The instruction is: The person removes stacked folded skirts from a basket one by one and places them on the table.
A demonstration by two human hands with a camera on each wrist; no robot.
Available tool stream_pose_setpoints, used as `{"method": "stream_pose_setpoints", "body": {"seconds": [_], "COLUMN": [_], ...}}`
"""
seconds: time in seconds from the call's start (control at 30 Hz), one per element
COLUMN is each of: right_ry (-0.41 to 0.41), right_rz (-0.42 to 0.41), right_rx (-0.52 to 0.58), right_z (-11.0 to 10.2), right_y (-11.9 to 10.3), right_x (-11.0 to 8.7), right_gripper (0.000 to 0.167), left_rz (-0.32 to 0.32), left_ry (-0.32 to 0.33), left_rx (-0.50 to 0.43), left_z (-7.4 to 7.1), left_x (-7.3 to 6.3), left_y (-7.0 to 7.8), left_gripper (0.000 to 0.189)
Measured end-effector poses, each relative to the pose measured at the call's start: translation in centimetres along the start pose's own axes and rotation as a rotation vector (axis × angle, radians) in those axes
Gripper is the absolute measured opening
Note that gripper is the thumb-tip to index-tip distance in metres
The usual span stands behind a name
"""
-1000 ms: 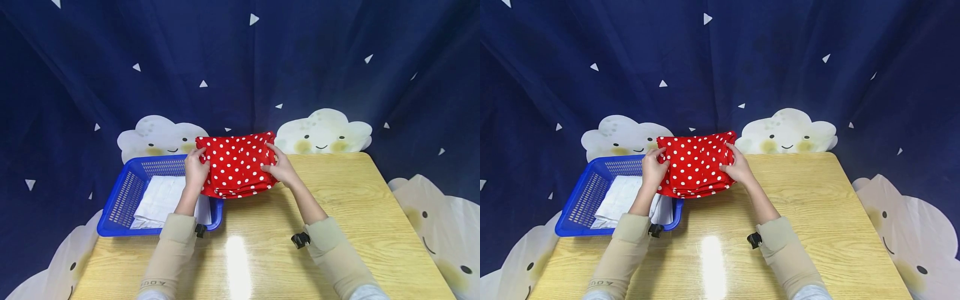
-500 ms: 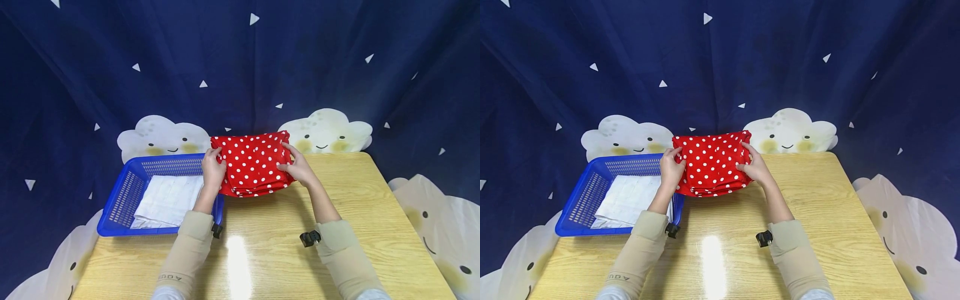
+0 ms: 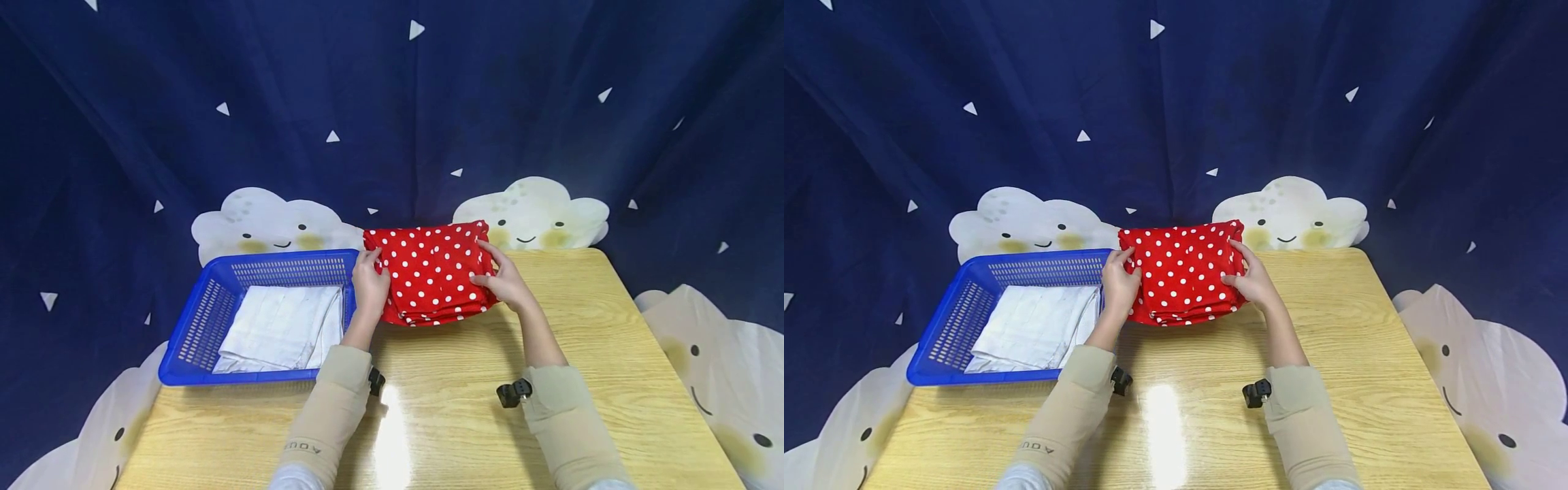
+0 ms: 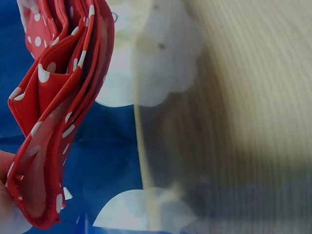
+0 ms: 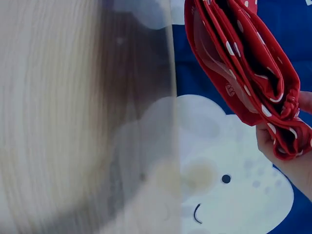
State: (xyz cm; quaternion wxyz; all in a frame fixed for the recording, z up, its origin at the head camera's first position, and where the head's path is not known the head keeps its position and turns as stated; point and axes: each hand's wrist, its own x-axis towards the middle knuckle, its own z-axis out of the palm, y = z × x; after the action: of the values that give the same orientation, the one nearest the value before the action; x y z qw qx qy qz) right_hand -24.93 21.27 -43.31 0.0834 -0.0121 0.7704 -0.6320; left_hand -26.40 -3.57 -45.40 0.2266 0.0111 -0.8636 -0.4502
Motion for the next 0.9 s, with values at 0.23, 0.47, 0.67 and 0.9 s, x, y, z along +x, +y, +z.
{"method": "stream_pose_setpoints", "body": {"seconds": [0.23, 0.47, 0.67, 0.9], "right_ry": [0.006, 0.012, 0.015, 0.026], "right_rz": [0.014, 0.057, 0.089, 0.116], "right_rx": [-0.027, -0.028, -0.027, -0.013], "right_z": [-0.6, -0.9, -1.0, -1.0], "right_y": [1.9, 4.3, 6.4, 8.4], "right_x": [0.0, 0.1, 0.1, 0.0], "right_gripper": [0.074, 0.075, 0.075, 0.075], "left_rz": [-0.021, -0.078, -0.073, -0.041], "left_ry": [0.005, -0.031, -0.023, -0.022], "left_rx": [0.034, 0.056, 0.062, 0.075], "left_z": [1.9, 3.2, 4.3, 5.5], "left_x": [-0.8, -1.9, -2.9, -3.7], "left_y": [-0.6, -1.1, -1.7, -2.8], "left_gripper": [0.039, 0.04, 0.039, 0.039]}}
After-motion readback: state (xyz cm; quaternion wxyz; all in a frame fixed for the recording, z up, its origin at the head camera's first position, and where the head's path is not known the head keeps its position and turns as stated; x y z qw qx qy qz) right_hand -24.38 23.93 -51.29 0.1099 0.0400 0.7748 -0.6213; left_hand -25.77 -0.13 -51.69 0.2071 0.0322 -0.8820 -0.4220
